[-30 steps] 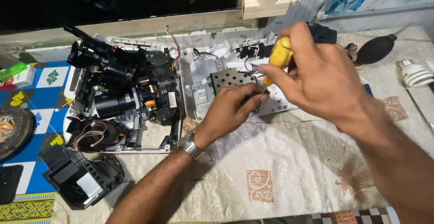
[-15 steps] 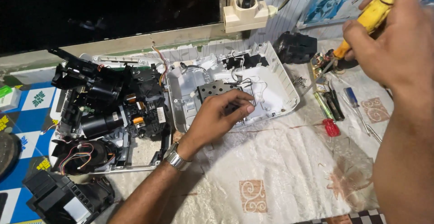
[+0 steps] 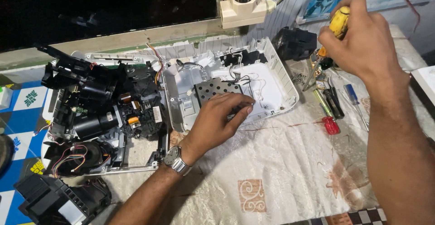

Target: Removing internal module screws and repositioning components during electronics disassembly

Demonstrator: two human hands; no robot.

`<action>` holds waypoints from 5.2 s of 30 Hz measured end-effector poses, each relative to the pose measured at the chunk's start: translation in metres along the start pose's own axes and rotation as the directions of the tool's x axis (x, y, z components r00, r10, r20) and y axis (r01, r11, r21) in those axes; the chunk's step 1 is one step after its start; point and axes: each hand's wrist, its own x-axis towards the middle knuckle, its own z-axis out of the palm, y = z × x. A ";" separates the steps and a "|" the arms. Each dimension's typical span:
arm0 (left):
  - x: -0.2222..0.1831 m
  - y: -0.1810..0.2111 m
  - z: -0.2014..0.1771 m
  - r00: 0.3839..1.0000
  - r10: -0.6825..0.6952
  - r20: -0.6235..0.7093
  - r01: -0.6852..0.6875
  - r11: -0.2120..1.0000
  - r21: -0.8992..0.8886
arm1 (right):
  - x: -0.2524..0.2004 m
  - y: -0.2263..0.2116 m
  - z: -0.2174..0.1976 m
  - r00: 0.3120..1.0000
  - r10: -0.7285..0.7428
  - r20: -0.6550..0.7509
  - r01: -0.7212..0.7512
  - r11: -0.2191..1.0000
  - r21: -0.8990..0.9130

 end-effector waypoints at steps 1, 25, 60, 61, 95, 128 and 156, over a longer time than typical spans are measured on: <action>0.000 -0.001 0.001 1.000 -0.002 0.000 0.002 1.000 -0.001 | 0.000 0.002 0.002 1.000 0.000 0.002 0.000 1.000 0.000; -0.012 0.032 0.032 0.984 -0.108 -0.141 0.091 0.989 -0.120 | -0.063 0.029 -0.018 0.967 0.252 0.021 -0.253 0.961 0.111; -0.015 0.010 0.053 0.926 -0.287 -0.247 0.242 0.950 -0.195 | -0.075 -0.042 -0.035 0.978 -0.202 -0.043 0.207 0.948 0.243; -0.015 0.010 0.053 0.926 -0.287 -0.247 0.242 0.950 -0.195 | -0.076 -0.042 -0.034 0.978 -0.202 -0.043 0.207 0.948 0.242; 0.000 0.034 -0.065 0.919 -0.313 0.238 0.188 0.882 0.432 | -0.071 -0.093 0.010 0.850 -0.341 -0.401 0.523 0.627 0.578; -0.048 -0.028 -0.049 1.000 0.003 0.021 -0.010 0.925 0.381 | -0.055 -0.134 0.026 0.739 -0.652 -0.169 0.619 0.558 0.553; -0.051 -0.038 -0.038 0.997 0.076 -0.005 -0.071 0.956 0.284 | -0.047 -0.164 0.005 0.831 -0.556 0.009 0.520 0.784 0.339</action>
